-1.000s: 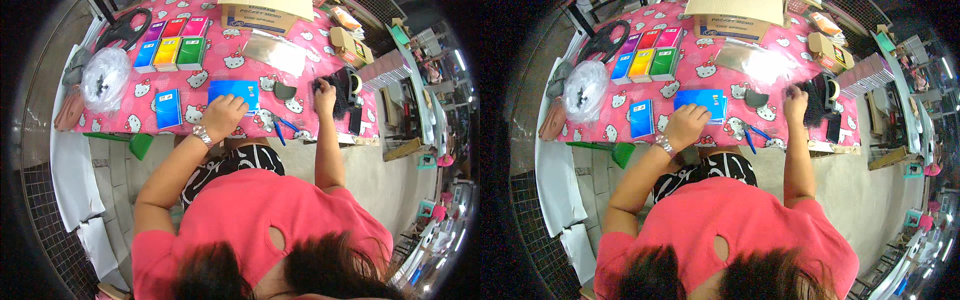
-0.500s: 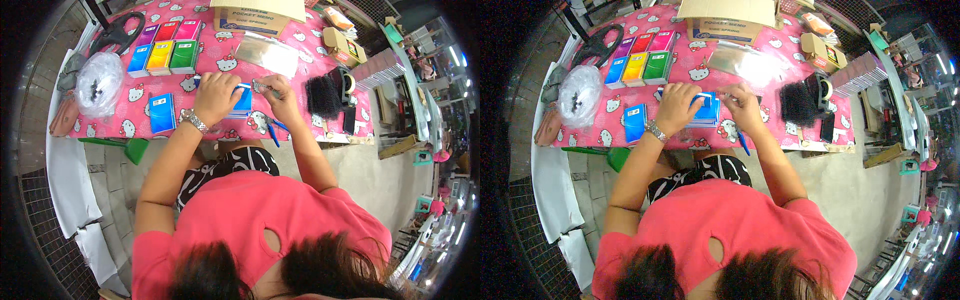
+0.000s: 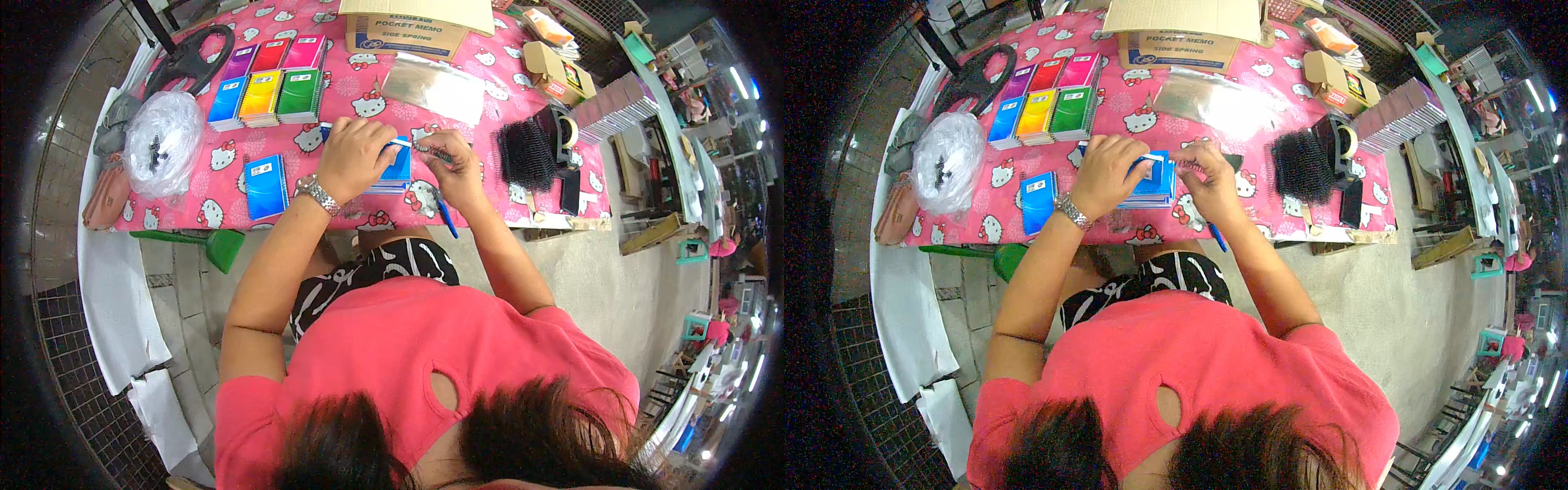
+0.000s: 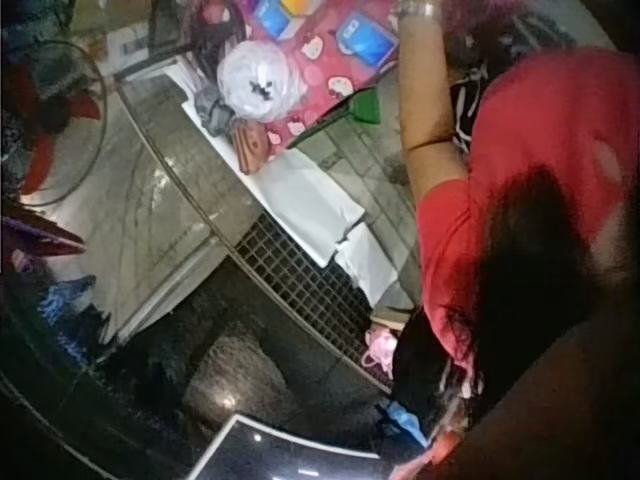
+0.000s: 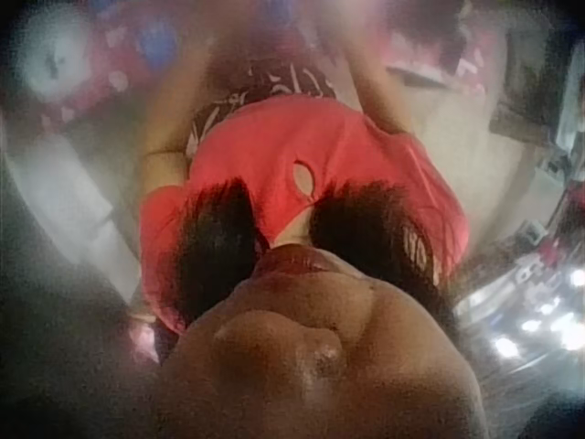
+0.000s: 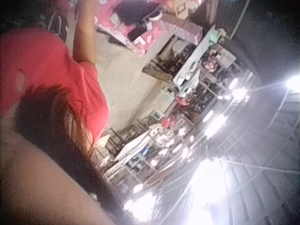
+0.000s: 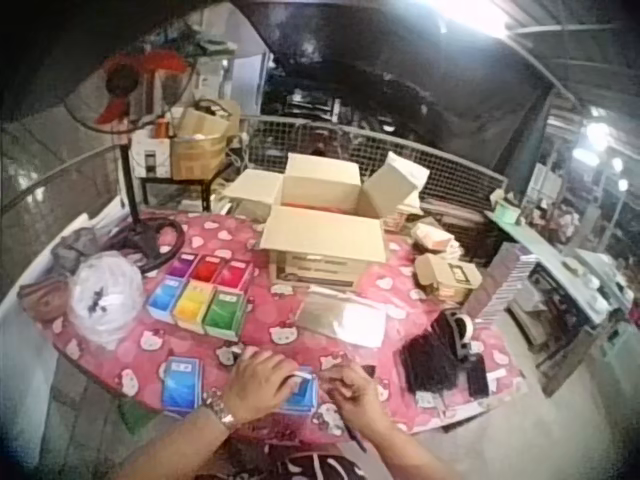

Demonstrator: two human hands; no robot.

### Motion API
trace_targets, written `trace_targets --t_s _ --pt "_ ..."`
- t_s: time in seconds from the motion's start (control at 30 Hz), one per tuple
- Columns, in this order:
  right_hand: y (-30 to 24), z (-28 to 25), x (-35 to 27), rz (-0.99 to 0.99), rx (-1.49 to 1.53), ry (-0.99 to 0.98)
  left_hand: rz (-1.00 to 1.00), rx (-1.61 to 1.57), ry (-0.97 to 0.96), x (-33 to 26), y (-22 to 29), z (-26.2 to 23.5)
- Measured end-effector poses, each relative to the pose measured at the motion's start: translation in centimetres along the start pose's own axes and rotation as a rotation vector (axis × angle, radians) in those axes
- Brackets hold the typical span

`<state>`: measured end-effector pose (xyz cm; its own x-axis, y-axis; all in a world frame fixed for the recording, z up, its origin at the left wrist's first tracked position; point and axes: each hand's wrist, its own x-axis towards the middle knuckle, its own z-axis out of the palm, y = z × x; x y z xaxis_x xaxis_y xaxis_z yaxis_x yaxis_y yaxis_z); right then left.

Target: The person assembles small notebooks by hand, sliding a metal spiral binding through the pre-punched holes of a blue cover and pages.

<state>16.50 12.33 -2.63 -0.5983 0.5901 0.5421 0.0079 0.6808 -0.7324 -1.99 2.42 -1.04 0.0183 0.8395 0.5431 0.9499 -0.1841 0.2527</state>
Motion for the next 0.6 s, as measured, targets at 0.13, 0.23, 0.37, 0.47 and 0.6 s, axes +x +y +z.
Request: trace_targets --t_s 0.13,0.23,0.37,0.47,0.6 --pt "0.9 0.2 -0.6 0.037 0.067 -0.007 0.029 -0.036 -0.026 -0.2 0.2 -0.4" --pt "1.5 0.4 -0.8 0.125 0.228 -0.021 0.028 -0.029 -0.020 -0.3 0.2 -0.5" --pt "0.6 -0.2 -1.3 0.134 0.197 -0.133 0.035 -0.024 -0.020 -0.7 0.2 -0.8" --pt "0.9 -0.2 -1.6 0.180 0.272 -0.131 0.045 -0.017 -0.028 -0.6 0.6 -0.5" --pt "-1.5 -1.6 0.3 0.648 0.285 -0.417 0.039 0.010 0.023 -0.7 0.6 0.0"
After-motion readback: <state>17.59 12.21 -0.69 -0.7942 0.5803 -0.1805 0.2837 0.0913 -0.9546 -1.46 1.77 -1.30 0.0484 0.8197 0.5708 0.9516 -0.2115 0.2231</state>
